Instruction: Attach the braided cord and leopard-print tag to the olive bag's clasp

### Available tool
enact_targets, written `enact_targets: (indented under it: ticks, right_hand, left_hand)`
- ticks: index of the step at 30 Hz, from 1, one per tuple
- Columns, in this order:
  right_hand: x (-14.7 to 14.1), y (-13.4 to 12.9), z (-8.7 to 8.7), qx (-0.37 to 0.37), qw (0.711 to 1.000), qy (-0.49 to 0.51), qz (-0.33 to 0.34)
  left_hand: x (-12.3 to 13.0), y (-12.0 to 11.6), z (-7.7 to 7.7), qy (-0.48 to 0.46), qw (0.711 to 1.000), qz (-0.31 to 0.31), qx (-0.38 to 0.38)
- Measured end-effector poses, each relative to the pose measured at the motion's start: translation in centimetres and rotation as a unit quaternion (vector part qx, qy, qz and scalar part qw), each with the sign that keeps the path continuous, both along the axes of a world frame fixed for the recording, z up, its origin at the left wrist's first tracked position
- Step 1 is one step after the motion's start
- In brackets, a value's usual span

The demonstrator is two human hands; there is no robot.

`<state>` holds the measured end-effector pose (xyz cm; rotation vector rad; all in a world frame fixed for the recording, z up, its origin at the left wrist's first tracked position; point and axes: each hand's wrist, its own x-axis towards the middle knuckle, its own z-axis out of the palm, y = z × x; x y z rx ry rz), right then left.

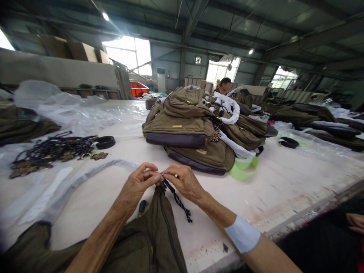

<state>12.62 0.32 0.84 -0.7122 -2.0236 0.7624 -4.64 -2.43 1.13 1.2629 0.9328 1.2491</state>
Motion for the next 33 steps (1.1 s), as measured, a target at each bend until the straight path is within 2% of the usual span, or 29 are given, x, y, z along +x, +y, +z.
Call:
enact_targets:
  ticks: [4,11,15,33]
  right_hand:
    - [-0.2,-0.3,0.3,0.034,0.999,-0.015,-0.005]
    - [-0.3,0.0,-0.4,-0.013,0.999,0.018,-0.027]
    - [-0.4,0.2,-0.8,-0.014,0.998,0.028,-0.05]
    - [-0.7,-0.3,-0.3,0.05,0.995,0.019,-0.083]
  left_hand:
    - [0.0,0.0,-0.1,0.003,1.0,-0.001,0.001]
    - [0.0,0.1,0.1,-0.007,1.0,0.01,0.003]
    - [0.0,0.0,0.2,-0.014,1.0,0.018,0.001]
    - [0.0,0.1,0.0,-0.026,1.0,0.01,0.006]
